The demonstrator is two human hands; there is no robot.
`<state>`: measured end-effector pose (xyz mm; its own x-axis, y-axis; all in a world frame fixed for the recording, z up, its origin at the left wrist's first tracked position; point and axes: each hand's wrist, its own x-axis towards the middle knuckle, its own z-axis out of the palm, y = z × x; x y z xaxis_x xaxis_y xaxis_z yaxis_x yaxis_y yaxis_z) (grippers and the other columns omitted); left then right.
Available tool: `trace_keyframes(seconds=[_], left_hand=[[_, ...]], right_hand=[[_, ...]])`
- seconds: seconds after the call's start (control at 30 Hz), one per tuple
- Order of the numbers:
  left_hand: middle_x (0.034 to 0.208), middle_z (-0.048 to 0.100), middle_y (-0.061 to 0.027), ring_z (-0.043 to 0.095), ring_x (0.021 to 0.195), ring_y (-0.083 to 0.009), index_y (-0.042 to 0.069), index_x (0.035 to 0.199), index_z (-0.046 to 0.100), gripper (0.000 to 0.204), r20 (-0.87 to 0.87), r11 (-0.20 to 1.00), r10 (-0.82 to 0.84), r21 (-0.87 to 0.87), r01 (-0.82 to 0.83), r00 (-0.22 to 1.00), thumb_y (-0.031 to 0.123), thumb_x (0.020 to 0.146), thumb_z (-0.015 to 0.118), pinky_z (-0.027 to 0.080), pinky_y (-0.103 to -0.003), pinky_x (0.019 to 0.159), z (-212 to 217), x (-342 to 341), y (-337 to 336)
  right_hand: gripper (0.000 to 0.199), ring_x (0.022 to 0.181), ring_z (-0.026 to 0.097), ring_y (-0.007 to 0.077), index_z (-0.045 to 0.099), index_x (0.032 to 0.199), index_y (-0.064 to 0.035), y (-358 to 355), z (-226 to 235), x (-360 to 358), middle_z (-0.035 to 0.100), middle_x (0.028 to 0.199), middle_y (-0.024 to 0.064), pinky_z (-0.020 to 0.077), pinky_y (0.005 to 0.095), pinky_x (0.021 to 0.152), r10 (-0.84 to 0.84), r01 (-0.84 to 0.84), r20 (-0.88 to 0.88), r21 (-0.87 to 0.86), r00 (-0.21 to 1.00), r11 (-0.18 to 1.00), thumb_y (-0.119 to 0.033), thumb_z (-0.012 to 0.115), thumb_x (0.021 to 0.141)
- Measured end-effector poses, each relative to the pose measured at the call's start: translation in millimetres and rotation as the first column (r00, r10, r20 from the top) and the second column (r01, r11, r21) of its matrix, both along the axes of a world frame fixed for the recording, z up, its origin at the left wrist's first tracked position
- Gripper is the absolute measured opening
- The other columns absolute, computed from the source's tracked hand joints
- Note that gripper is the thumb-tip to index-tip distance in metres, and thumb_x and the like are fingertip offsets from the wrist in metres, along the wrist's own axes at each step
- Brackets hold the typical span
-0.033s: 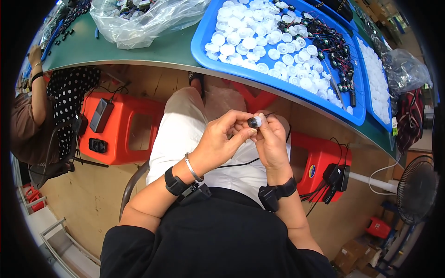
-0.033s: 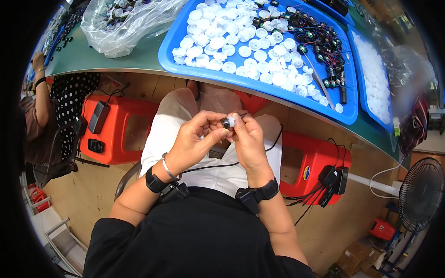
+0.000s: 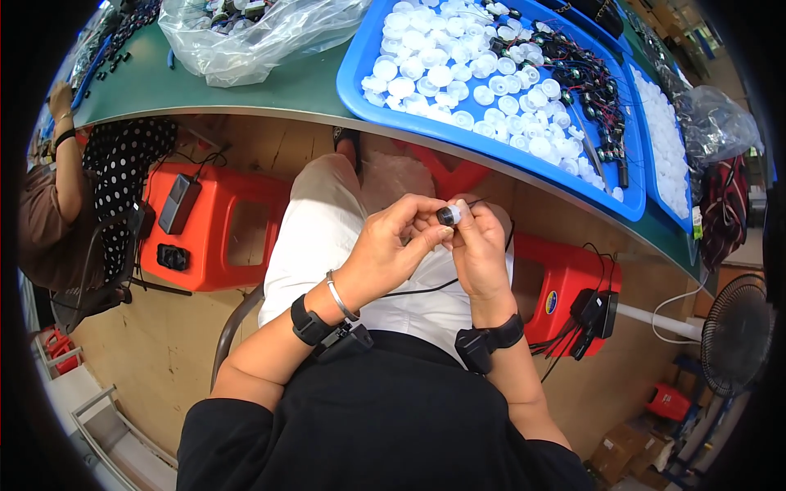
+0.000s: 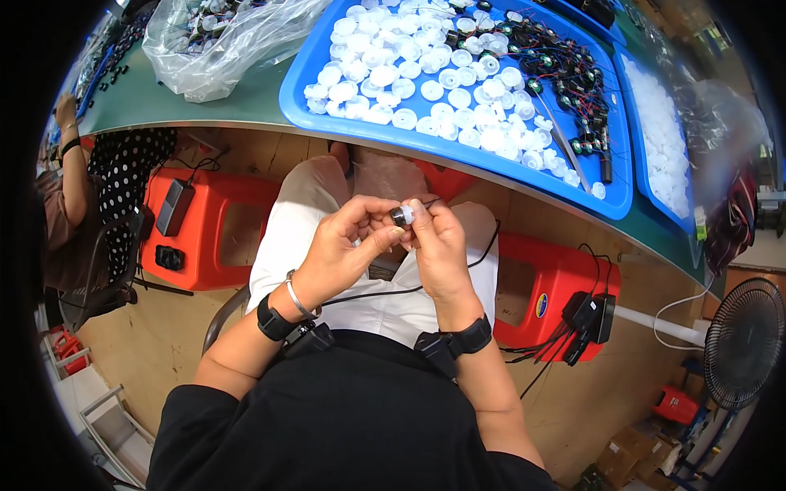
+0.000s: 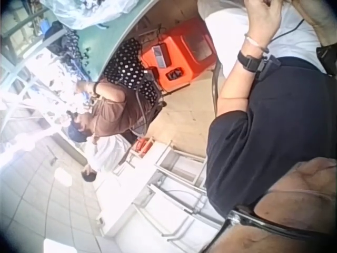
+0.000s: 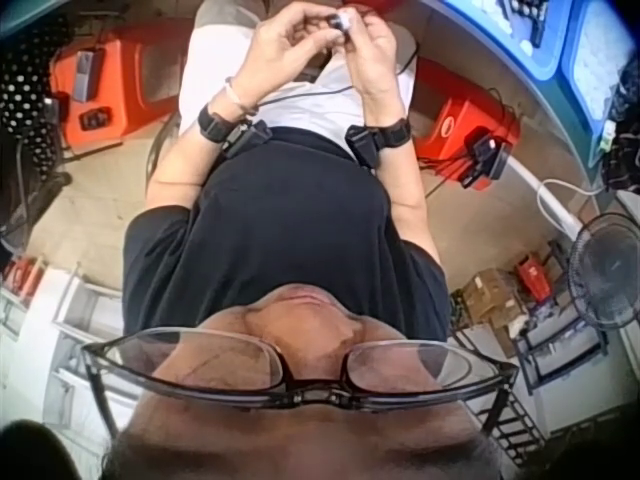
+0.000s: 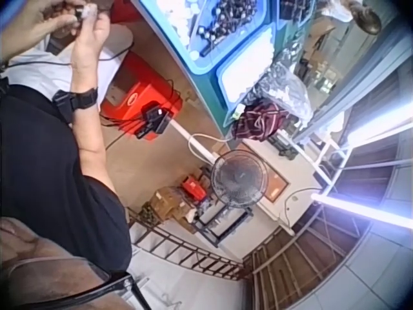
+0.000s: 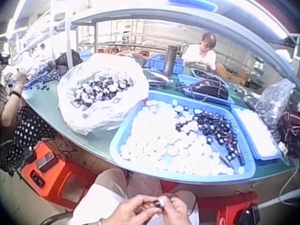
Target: Manually assembling small electronic parts and plastic housings at a factory workstation.
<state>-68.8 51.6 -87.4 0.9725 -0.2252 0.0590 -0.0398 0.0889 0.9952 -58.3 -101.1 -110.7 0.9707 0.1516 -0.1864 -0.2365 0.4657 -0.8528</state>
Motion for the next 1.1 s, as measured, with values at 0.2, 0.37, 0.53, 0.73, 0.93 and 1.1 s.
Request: trace_keyframes(seconds=[0.2, 0.37, 0.53, 0.73, 0.93, 1.1], left_hand=[[0.09, 0.063, -0.0053, 0.061, 0.079, -0.0092, -0.004, 0.115, 0.055, 0.025, 0.051, 0.998, 0.03, 0.048, -0.032, 0.998, 0.003, 0.09, 0.061, 0.052, -0.022, 0.069, -6, -1, 1], [0.089, 0.062, -0.0097, 0.063, 0.077, -0.015, -0.003, 0.113, 0.056, 0.025, 0.152, 0.987, 0.049, 0.146, -0.072, 0.987, 0.001, 0.089, 0.06, 0.052, -0.026, 0.069, -11, -2, 0], [0.088, 0.061, -0.0135, 0.064, 0.076, -0.0226, -0.003, 0.112, 0.056, 0.025, 0.26, 0.962, 0.047, 0.25, -0.114, 0.964, 0.001, 0.087, 0.061, 0.052, -0.03, 0.068, -11, -3, 1], [0.092, 0.063, -0.0114, 0.064, 0.081, -0.0151, -0.005, 0.115, 0.053, 0.025, -0.056, 0.994, 0.016, -0.103, -0.022, 0.998, 0.003, 0.092, 0.057, 0.054, -0.028, 0.07, -17, -4, -5], [0.096, 0.063, -0.0071, 0.063, 0.085, -0.0119, -0.004, 0.115, 0.054, 0.022, -0.258, 0.955, -0.165, -0.284, 0.089, 0.952, 0.007, 0.095, 0.054, 0.053, -0.026, 0.076, -8, 2, 6], [0.099, 0.063, -0.0073, 0.063, 0.087, -0.0112, -0.002, 0.116, 0.053, 0.024, -0.286, 0.94, -0.189, -0.33, 0.088, 0.939, 0.008, 0.095, 0.055, 0.053, -0.025, 0.078, -7, 6, 5]], right_hand=[[0.018, 0.068, 0.049, 0.0052, 0.056, 0.099, -0.0008, 6, 10, -4, 0.057, 0.081, 0.0002, 0.0412, 0.0199, 0.061, -0.043, 0.081, 0.137, -0.285, 0.99, 0.955, -0.018, 0.053, 0.098], [0.016, 0.068, 0.049, 0.0051, 0.056, 0.096, -0.0008, 2, 9, -5, 0.057, 0.079, 0.0003, 0.042, 0.021, 0.06, -0.003, 0.116, 0.227, -0.488, 0.974, 0.865, -0.016, 0.052, 0.098], [0.014, 0.067, 0.05, 0.0056, 0.053, 0.095, -0.0008, -1, 9, -5, 0.057, 0.079, 0.0018, 0.0431, 0.0225, 0.058, 0.074, 0.09, 0.243, -0.599, 0.967, 0.796, -0.014, 0.051, 0.098], [0.014, 0.063, 0.055, 0.0103, 0.045, 0.097, -0.0007, 13, 13, -9, 0.057, 0.072, 0.0062, 0.0453, 0.0276, 0.054, -0.102, 0.143, 0.14, -0.325, 0.985, 0.935, -0.013, 0.05, 0.098], [0.011, 0.055, 0.053, 0.014, 0.046, 0.095, -0.002, 1, 11, -5, 0.056, 0.067, 0.0083, 0.0446, 0.0295, 0.05, 0.2, 0.309, 0.551, -0.692, 0.81, 0.653, -0.013, 0.048, 0.099], [0.014, 0.063, 0.052, 0.0075, 0.05, 0.098, -0.0028, 1, 4, -7, 0.058, 0.077, 0.0026, 0.0428, 0.0233, 0.055, 0.023, 0.068, 0.21, -0.417, 0.977, 0.906, -0.017, 0.053, 0.098]])
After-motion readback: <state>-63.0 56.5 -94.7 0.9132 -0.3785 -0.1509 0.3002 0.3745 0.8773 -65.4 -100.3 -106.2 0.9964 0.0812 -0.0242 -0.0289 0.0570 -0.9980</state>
